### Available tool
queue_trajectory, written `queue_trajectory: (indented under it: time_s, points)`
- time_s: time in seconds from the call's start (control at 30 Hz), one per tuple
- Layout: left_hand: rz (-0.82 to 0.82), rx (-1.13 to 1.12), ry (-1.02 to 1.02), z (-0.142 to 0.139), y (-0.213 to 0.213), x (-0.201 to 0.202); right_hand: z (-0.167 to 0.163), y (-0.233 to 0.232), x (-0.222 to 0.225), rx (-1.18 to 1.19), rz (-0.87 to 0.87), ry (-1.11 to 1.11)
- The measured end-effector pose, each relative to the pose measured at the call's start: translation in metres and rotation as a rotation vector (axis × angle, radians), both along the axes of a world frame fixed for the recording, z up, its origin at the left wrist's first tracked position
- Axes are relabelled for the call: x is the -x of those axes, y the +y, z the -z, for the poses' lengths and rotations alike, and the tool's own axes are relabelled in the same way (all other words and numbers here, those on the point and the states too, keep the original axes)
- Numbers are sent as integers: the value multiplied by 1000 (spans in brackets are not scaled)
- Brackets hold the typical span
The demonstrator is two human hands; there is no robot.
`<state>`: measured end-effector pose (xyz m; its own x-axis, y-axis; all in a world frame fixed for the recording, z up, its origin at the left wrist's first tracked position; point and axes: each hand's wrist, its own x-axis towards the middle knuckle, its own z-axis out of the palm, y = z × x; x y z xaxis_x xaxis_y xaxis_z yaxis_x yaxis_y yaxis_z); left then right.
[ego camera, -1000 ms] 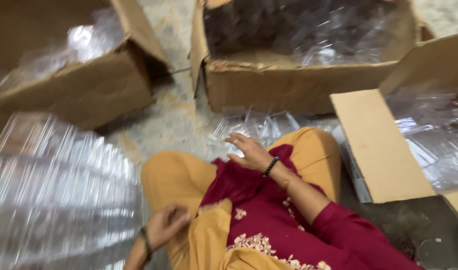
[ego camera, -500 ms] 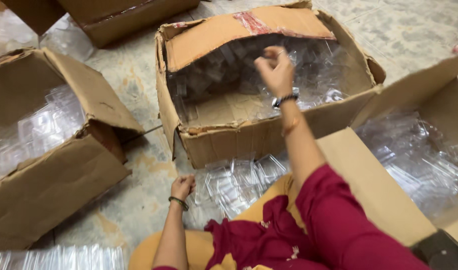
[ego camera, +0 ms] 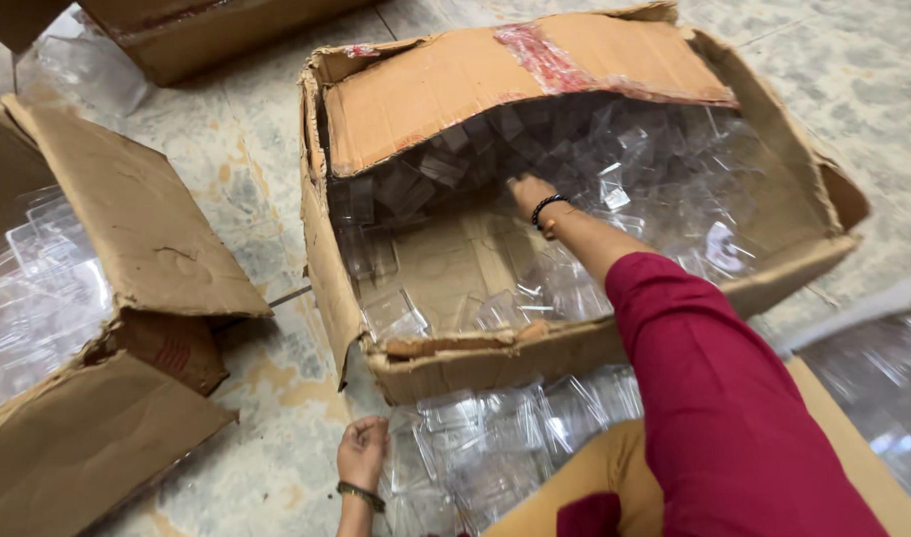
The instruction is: The person sits on the floor and assembles clear plastic boxes, fitting lids onto bases one at a time by hand. They take box parts from open cardboard boxes, snap each pair together, and stack the finished boxes in a pile beside them.
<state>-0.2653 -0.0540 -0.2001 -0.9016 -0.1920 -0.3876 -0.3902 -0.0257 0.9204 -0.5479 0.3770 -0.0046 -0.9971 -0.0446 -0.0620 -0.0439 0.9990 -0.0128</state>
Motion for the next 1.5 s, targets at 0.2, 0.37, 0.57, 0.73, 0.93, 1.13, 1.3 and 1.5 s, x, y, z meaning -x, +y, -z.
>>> queue_trajectory:
  time_s: [0.2, 0.37, 0.57, 0.73, 0.93, 1.13, 1.3, 1.5]
  points:
    - [27, -7, -79, 40, -3, -5, 58, -24, 55, -224, 233, 356]
    - [70, -65, -144, 56, -1, -8, 82, -12, 64, 39, 311, 190]
    - [111, -50, -186, 65, -3, -13, 99, 8, 66, -67, 183, 94]
    - [136, -56, -176, 64, -1, -16, 109, 3, 60, -156, 66, 243]
    - [136, -67, -84, 54, 11, -7, 90, 4, 50, -80, 28, 106]
    - [84, 2, -29, 29, 16, 1, 81, -8, 22, -60, -139, 163]
    - [104, 84, -61, -1, 21, 10, 40, -30, 1, -27, -265, 320]
    - [101, -98, 15, -19, 20, 12, -91, -70, -87, 68, -498, 589]
